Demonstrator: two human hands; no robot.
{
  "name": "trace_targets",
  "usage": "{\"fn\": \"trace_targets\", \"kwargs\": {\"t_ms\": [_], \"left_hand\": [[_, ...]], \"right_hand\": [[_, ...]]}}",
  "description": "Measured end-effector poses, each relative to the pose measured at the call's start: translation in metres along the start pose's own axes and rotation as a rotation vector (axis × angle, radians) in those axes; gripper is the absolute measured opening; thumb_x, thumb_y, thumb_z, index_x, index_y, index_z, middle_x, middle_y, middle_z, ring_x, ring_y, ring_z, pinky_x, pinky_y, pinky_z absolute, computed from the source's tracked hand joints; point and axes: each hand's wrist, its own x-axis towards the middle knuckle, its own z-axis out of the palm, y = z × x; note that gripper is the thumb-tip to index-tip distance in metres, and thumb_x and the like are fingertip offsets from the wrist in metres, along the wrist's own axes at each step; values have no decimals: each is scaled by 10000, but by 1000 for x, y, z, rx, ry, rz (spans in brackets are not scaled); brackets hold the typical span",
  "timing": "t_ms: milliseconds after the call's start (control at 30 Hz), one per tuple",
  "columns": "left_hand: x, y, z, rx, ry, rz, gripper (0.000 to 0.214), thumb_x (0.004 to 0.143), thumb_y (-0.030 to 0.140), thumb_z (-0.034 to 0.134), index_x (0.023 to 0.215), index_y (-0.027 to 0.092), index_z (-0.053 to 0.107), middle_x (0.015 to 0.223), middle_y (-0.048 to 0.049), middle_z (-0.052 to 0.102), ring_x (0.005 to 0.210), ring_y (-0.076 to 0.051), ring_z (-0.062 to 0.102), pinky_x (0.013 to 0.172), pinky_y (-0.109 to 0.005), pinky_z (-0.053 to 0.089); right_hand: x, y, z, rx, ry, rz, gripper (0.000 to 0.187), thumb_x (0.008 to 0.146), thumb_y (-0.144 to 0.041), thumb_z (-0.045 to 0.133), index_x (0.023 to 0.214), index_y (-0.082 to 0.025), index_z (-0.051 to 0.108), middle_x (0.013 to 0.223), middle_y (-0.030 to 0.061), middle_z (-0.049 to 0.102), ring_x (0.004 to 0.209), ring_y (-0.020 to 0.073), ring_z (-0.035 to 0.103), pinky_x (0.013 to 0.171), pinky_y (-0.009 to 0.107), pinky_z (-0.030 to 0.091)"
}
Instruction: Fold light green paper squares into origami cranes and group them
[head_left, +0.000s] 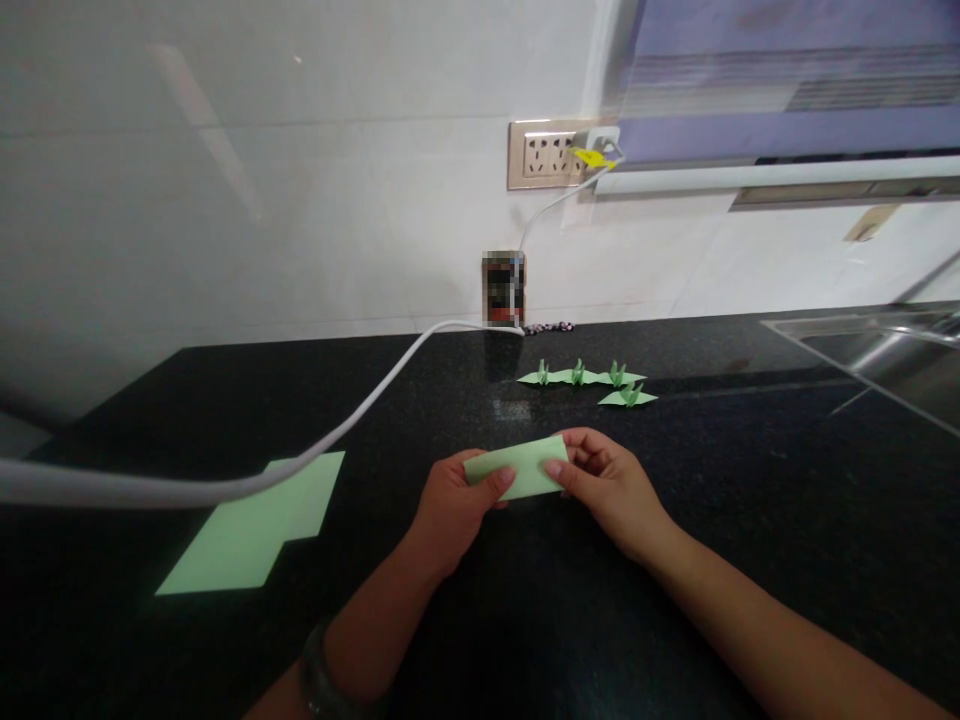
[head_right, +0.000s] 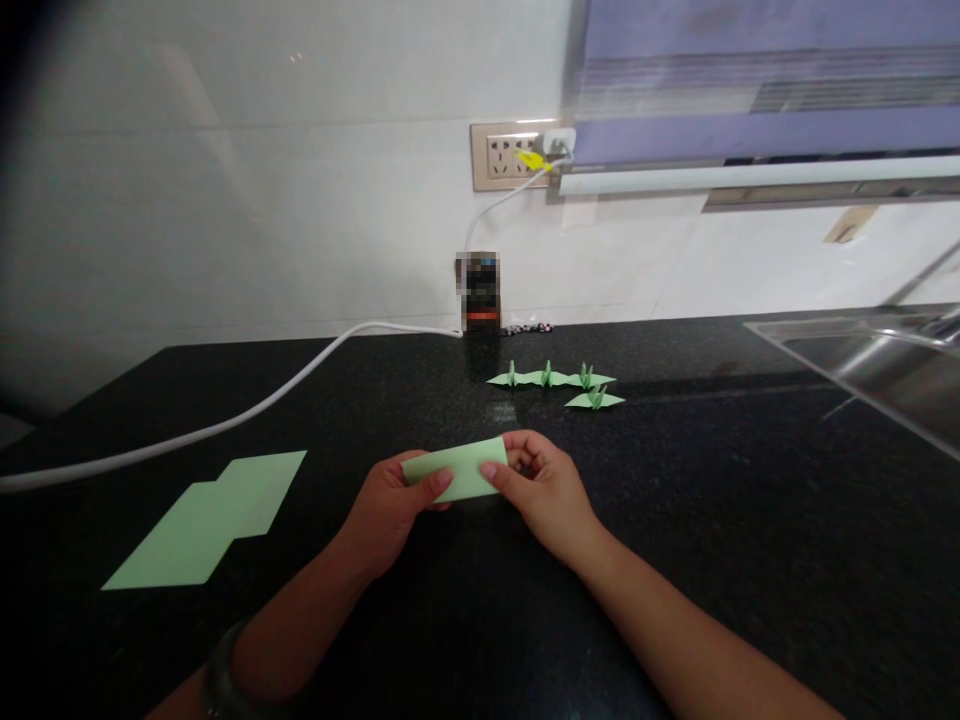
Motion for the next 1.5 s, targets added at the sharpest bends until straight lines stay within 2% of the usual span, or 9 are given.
{"fn": "trace_targets", "kwargs": {"t_ms": [100,400,600,1267,1367,1500], "left_hand": [[0,0,0,14,12,8,226,624,335,656,698,127,609,613,0,590,572,-109,523,538,-222,425],[3,-5,-2,48,56,7,261,622,381,646,659,125,608,577,-5,572,548,-115,512,512,-227,418],[1,-3,-1,74,37,10,267,638,394,627,644,128,612,557,-2,562,532,-110,501,507,-224,408],[0,-1,0,81,29,2,271,658,386,613,599,124,577,517,14,540,508,-91,471,486,-200,360],[-1,-2,0,73,43,17,245,650,370,625,677,129,590,565,15,554,527,-92,480,501,-200,366],[0,-3,-1,86,93,98,286,651,316,635,885,157,590,736,-4,594,639,-109,520,582,-212,405]], "right_hand": [[0,-2,-1,-30,-15,38,227,704,-384,579,757,-164,559,665,7,565,561,99,491,489,209,395],[-1,-2,-1,-98,0,42,243,719,-420,548,705,-179,569,615,-3,544,539,106,475,473,215,388],[-2,-4,-2,-131,26,38,273,719,-437,541,630,-179,526,550,-16,491,486,94,428,445,209,358],[-2,-2,-2,-136,31,36,287,742,-418,527,600,-171,498,518,-29,447,466,83,392,431,201,311],[-2,-1,-2,-129,30,38,286,740,-422,528,607,-170,499,530,-31,451,467,82,391,432,200,315],[-1,-1,-2,-126,29,43,281,739,-413,534,605,-168,504,522,-35,451,465,79,391,435,199,316]]}}
